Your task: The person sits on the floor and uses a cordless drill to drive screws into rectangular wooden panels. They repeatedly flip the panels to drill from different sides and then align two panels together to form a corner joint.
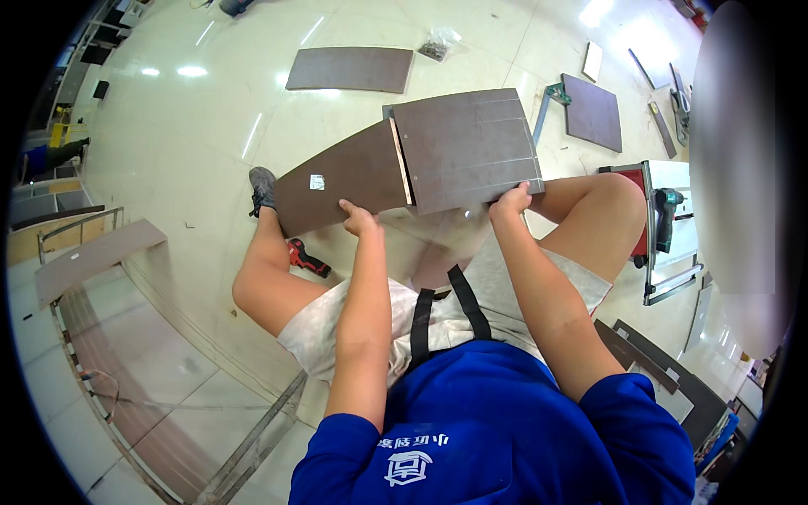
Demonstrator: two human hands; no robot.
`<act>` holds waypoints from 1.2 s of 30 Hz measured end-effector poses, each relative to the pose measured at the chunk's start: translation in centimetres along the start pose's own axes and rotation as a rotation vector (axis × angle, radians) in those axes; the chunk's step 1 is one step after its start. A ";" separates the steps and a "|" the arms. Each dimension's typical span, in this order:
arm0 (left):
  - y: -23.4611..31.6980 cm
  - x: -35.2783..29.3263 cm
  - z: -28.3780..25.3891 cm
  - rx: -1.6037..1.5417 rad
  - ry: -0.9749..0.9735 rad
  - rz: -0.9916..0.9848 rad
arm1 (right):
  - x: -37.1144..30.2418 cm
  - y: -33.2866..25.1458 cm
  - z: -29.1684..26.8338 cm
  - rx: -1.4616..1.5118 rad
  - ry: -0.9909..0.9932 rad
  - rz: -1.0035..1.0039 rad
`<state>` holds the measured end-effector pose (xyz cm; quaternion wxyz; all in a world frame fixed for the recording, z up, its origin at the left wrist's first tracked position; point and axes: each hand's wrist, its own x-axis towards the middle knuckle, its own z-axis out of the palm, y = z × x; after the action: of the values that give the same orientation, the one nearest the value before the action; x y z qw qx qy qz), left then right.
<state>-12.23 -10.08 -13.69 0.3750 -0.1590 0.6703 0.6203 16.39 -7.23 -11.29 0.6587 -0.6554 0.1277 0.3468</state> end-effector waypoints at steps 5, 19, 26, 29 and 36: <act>-0.2 0.3 0.4 -0.059 0.004 0.097 | -0.5 0.2 0.8 0.025 -0.013 0.080; 4.4 -0.8 3.3 -0.065 -0.094 0.166 | 4.4 3.0 -2.5 -0.201 -0.112 -0.059; 12.5 4.1 -0.6 0.402 0.101 1.053 | 0.3 4.2 -1.9 -0.420 -0.299 0.117; 16.5 3.3 -0.5 0.395 0.071 1.192 | 0.5 3.5 -1.9 -0.489 -0.451 -0.091; 20.7 -4.2 0.2 0.295 -0.062 1.022 | -1.2 -1.7 0.3 -1.197 -0.375 -0.816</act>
<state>-23.42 -7.22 4.05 0.0631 0.2605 0.7310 0.6276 16.51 -7.17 -9.19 0.2763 -0.8272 -0.4505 0.1912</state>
